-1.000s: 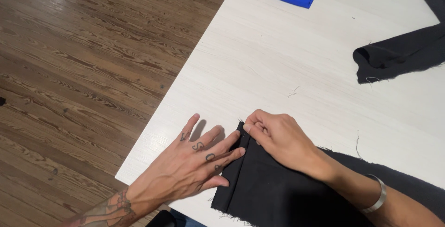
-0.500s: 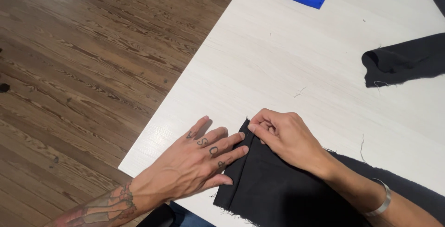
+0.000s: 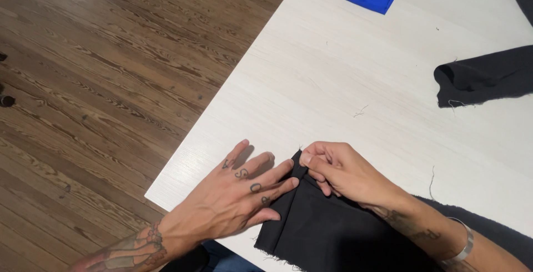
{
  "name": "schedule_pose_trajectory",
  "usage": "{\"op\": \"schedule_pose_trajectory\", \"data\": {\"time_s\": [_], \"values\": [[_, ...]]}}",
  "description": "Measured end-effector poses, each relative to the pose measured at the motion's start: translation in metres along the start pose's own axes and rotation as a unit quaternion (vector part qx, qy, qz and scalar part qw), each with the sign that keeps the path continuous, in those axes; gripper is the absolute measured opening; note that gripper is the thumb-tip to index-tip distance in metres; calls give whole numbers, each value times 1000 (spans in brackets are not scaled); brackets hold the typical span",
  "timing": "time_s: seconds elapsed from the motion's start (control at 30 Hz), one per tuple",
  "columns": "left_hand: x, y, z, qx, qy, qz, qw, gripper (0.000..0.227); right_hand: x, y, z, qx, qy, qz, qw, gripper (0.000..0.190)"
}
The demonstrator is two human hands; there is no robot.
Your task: Pinning pleats into a piece of black fabric on a work table to prepare it for sewing.
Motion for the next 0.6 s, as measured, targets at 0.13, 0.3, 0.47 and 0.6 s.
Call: {"op": "schedule_pose_trajectory", "data": {"time_s": [0.13, 0.3, 0.47, 0.6], "values": [[1, 5, 6, 32, -12, 15, 999, 73, 0, -3, 12, 82, -2, -14, 997, 37], [10, 10, 0, -10, -19, -21, 1000, 58, 1, -2, 21, 129, -21, -31, 991, 33], [18, 1, -12, -41, -58, -27, 997, 53, -2, -3, 6, 40, 5, -59, 997, 38], [28, 0, -27, -12, -152, -19, 988, 52, -3, -6, 8, 16, 5, -72, 997, 36]]}}
Point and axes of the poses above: each hand's wrist, its own x-axis towards the middle knuckle, its own y-axis out of the back of the hand, z = x × y, the point moved 4 cm from there along x, towards the middle knuckle, and after that the axes turned 12 degrees about y, right-handed, at the moved point
